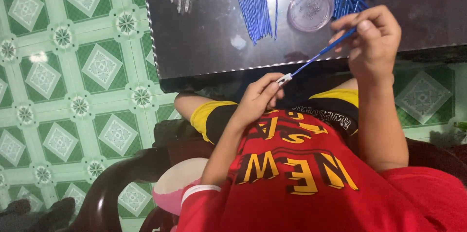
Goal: Assembling ballpoint pens by inserting ink refills into barrels and attaching caps.
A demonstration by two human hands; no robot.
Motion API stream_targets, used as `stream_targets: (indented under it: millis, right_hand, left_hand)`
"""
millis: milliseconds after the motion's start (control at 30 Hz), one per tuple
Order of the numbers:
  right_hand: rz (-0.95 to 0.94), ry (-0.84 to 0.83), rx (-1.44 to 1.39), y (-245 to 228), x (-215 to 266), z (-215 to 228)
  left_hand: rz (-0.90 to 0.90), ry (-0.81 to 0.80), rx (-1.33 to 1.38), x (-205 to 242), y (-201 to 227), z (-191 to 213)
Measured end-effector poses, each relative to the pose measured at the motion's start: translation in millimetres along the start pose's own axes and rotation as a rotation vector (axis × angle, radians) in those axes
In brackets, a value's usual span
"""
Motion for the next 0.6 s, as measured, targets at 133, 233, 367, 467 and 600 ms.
stream_targets:
  millis: [133,233,367,467,600]
  right_hand:
    - [0.017,-0.002,0.084,17.0,7.6,-1.8]
    - [0.022,-0.093,-0.009,18.2,9.6,-10.9]
    - [0.118,0.017,-0.078,-4.4,4.5,8.5]
    - [0.187,0.252,-0.154,3.0,-18.6,72.6]
    - [0.225,0.66,0.512,76.6,-93.8,164.5]
  left_hand:
    - [-0.008,-0.075,0.087,-16.7,-3.6,-20.3]
    - [-0.028,-0.184,0.072,-27.8,10.0,-40.7]
    - [-0.031,-0.165,0.043,-38.1,6.9,-47.2]
    - [-0.048,-0.142,0.042,-38.1,0.0,-48.3]
    - [-0.037,-0.073,0.076,-40.2,-10.7,-50.3]
Point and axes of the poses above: each hand's wrist, its own x-axis away from the middle knuckle, its own z-axis out of the back of the hand, y = z × x, the point moved 5 cm from there along -x, towards the middle knuckle, and after that the axes turned 7 degrees about -z, right-handed, at the moved point
